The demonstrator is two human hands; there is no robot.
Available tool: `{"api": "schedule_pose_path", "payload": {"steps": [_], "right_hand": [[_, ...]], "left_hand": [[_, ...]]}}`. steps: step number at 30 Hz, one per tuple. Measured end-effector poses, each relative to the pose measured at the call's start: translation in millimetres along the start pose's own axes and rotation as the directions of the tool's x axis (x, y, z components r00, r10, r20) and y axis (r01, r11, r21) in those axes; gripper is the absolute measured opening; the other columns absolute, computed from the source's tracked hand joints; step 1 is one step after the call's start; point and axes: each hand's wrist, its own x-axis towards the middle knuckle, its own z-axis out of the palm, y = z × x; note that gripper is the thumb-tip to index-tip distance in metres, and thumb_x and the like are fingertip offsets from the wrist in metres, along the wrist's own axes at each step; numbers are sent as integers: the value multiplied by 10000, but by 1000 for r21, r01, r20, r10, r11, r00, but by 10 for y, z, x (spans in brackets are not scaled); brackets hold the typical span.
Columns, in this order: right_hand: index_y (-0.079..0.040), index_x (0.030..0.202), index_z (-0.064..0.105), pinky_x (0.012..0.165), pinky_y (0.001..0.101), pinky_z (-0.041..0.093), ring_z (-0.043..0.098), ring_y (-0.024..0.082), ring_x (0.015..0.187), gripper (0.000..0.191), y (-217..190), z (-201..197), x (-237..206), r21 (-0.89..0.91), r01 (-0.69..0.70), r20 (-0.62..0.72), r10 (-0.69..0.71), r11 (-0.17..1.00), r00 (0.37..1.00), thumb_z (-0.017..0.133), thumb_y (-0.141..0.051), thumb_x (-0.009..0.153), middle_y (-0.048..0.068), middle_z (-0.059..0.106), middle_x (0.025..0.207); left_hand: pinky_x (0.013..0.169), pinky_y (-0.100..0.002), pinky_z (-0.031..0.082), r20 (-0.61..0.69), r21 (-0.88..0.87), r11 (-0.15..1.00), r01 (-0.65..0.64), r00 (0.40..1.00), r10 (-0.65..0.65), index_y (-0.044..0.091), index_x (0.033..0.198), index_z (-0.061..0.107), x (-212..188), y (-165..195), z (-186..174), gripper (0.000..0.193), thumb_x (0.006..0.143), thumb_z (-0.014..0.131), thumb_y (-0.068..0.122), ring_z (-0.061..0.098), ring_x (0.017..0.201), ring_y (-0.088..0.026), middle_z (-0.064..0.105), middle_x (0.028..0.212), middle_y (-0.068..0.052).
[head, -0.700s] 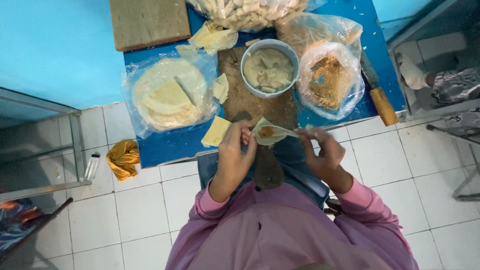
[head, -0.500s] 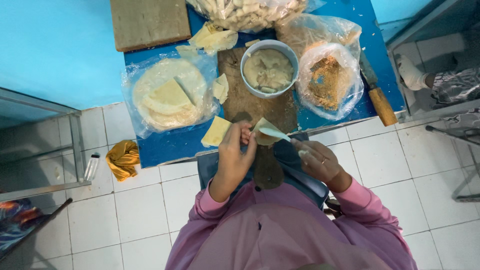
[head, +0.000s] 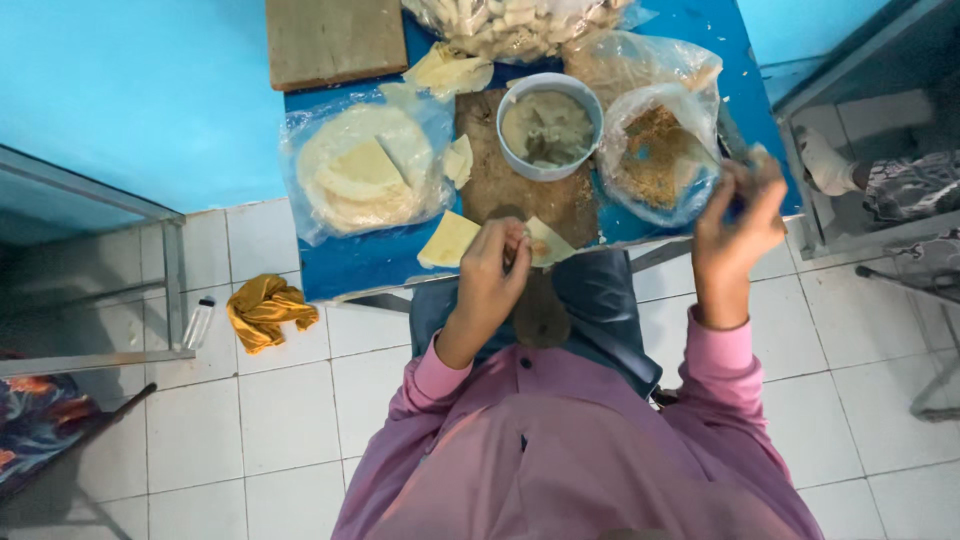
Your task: The person sits at a table and wraps dough sticks in thin pastry wrappers, folding each wrapper around a piece of dough and setting the wrapped piece on the board. They occasionally scoop brown powder from a plastic bag with a spoon and reach into a large bag for more dough pieces.
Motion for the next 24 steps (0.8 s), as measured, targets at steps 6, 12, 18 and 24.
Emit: {"api": "schedule_pose_path", "payload": {"steps": [6,12,18,24], "right_hand": [[-23,1207,552,857,416,559,695,365,968,444,-516,159,-77,-191,171,88,-157,967,984,821,-68,856,216,711,1033],[-5,1350,530,690,315,582,744,224,789,585,-1099,218,-551,201,-297,456,179,934,872,843,-116,868,90,726,925],[-30,1325,533,715,305,600,751,176,799,523,-1155,391,-602,230,-373,387,267,899,883,798,-37,875,71,740,928],[-46,1277,528,717,279,587,740,144,805,438,-1157,491,-667,322,-274,282,185,906,941,797,-23,932,54,717,943]], "left_hand": [[712,-413,509,36,62,991,-119,992,117,-31,1063,589,-8,6,10,131,945,647,-31,641,816,-329,625,937,-168],[802,-464,501,108,118,987,-114,989,101,-32,1038,597,-24,2,-45,144,909,582,-95,624,909,-394,624,960,-192],[846,-445,511,137,113,973,-203,973,187,-5,1060,677,-11,46,-85,215,866,623,-80,621,979,-371,641,1034,-153],[865,-442,510,147,109,970,-217,969,201,-14,1058,680,-8,33,-90,215,854,643,-70,607,995,-371,624,1047,-162]]}}
